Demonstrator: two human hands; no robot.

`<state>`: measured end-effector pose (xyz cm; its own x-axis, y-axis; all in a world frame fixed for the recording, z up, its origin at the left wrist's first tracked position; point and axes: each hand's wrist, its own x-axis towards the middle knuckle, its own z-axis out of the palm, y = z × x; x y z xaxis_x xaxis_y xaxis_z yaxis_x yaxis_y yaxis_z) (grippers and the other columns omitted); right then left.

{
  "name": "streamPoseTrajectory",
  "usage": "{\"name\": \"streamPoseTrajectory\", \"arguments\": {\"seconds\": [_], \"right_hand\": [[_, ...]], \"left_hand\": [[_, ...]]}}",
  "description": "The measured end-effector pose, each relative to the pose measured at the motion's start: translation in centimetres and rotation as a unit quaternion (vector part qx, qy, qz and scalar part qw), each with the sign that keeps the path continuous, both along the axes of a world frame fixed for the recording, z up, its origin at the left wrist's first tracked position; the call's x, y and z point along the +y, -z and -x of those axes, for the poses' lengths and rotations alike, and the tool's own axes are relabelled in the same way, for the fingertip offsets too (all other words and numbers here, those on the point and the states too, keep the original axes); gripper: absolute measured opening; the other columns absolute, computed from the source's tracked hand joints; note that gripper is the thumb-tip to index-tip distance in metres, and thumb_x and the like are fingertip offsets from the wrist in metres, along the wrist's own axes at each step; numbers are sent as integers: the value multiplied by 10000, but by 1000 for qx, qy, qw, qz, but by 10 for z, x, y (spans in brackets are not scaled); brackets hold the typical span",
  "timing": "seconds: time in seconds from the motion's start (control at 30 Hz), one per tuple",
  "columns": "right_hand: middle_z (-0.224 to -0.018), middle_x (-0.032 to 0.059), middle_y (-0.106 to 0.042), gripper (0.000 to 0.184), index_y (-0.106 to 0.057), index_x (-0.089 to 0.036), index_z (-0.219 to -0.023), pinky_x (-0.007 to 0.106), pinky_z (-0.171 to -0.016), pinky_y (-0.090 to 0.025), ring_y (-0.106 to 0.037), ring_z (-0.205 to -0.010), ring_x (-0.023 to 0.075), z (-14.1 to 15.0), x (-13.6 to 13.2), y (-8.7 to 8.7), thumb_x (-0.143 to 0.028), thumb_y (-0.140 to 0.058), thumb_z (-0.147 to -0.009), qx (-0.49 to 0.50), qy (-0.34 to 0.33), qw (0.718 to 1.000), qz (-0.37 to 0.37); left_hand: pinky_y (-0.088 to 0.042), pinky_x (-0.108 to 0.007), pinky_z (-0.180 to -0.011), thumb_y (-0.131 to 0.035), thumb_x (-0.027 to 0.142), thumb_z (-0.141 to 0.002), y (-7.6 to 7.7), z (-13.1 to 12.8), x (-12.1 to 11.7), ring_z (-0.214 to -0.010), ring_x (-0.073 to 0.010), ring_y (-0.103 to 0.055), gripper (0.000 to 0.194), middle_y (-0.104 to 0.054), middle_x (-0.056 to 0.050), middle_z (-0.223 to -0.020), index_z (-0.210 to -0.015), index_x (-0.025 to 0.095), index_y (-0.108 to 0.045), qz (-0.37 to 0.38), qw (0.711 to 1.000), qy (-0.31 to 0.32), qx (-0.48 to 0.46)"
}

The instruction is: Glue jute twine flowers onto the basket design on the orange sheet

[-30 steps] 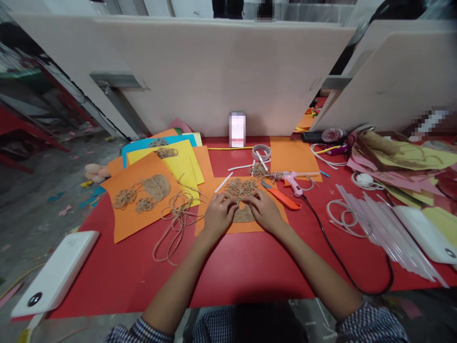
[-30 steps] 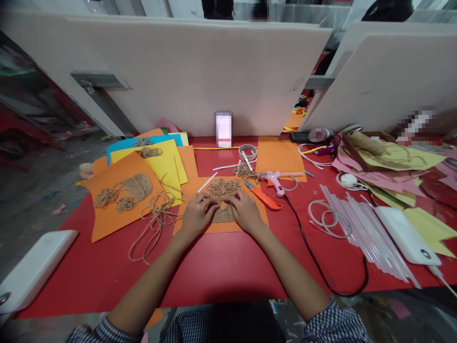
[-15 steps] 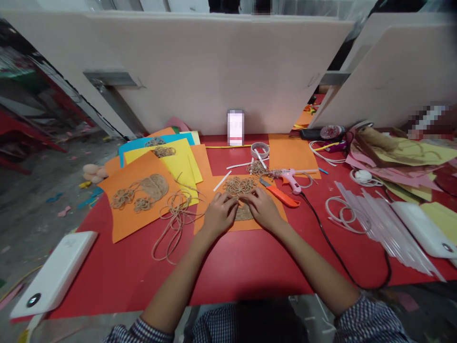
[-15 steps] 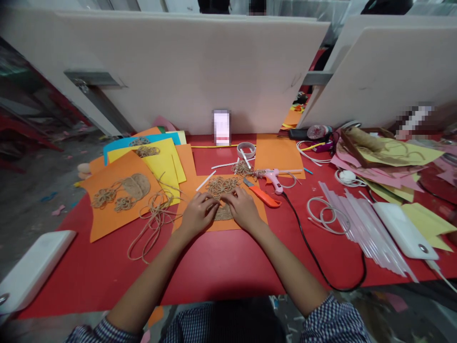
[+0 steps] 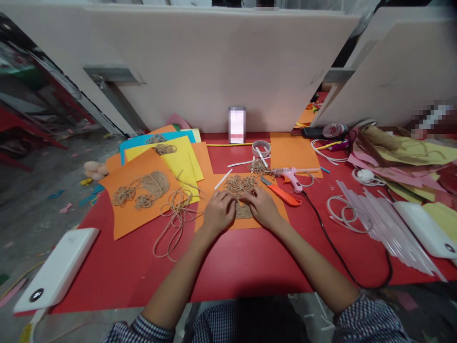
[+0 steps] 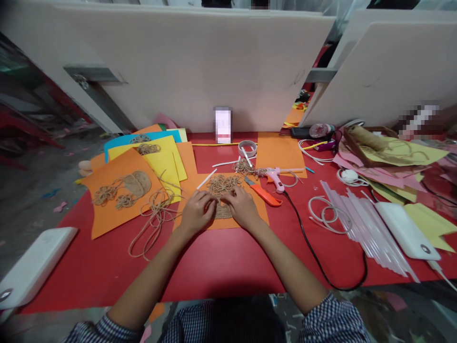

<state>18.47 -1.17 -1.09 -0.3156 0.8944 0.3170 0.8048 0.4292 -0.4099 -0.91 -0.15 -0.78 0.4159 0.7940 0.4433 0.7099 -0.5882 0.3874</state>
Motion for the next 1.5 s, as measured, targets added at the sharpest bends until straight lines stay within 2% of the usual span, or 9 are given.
{"name": "streamPoseTrajectory", "arguments": {"seconds": [0.27, 0.47, 0.63, 1.03, 1.23, 1.4, 1.5], "right_hand": [[-990, 71, -564, 270, -724, -269, -1077, 298, -761, -393, -516, -924, 191, -2, 0, 2, -206, -478, -983, 8, -3, 1000, 3], [-1012, 77, -567, 285, -704, -251, -1122, 303, -778, -406, -524, -944, 198, -3, 2, 5, -188, -466, -977, 25, 3, 1000, -5], [-1017, 77, -569, 272, -719, -269, -1082, 303, -768, -400, -529, -949, 199, -2, 1, 4, -206, -474, -982, 7, 0, 1000, 2], [-998, 73, -565, 268, -714, -251, -1084, 306, -762, -399, -533, -945, 201, -2, 1, 3, -193, -475, -978, 16, 12, 1000, -15], [-1015, 81, -563, 276, -713, -253, -1107, 289, -728, -394, -533, -922, 198, -2, 1, 2, -180, -489, -963, 2, 22, 1000, 0], [-1019, 78, -570, 275, -709, -245, -1120, 300, -774, -401, -534, -933, 196, -3, 1, 3, -191, -484, -972, 12, 19, 1000, -15], [-1014, 77, -571, 269, -713, -247, -1107, 301, -761, -395, -532, -934, 199, -4, 0, 4, -188, -490, -969, 8, 16, 1000, -15]], "left_hand": [[-477, -380, -800, -504, 103, -867, 1, 1, 0, -881, -222, -545, 270, -662, -68, -955, -964, 209, -733, 12, 1000, 21, 7], [-479, -383, -802, -511, 115, -867, 4, 1, 0, -889, -228, -534, 275, -656, -71, -977, -995, 215, -733, 11, 999, 30, 20], [-481, -382, -801, -519, 103, -848, 4, 1, 0, -913, -235, -530, 278, -655, -72, -980, -993, 214, -728, 14, 999, 30, 24], [-469, -379, -801, -506, 147, -898, 4, 1, 0, -910, -234, -527, 262, -647, -74, -983, -1016, 219, -729, 17, 999, 27, 27], [-465, -367, -803, -508, 143, -890, 4, 0, 0, -902, -225, -535, 272, -645, -70, -973, -1007, 216, -743, 20, 999, 21, 20], [-468, -352, -821, -500, 123, -878, 2, 1, 0, -891, -208, -554, 269, -642, -64, -955, -949, 211, -743, 20, 1000, 0, -10], [-467, -353, -822, -512, 98, -841, 3, 2, 0, -888, -208, -551, 280, -636, -62, -972, -929, 217, -749, 14, 1000, 17, -12]]}}
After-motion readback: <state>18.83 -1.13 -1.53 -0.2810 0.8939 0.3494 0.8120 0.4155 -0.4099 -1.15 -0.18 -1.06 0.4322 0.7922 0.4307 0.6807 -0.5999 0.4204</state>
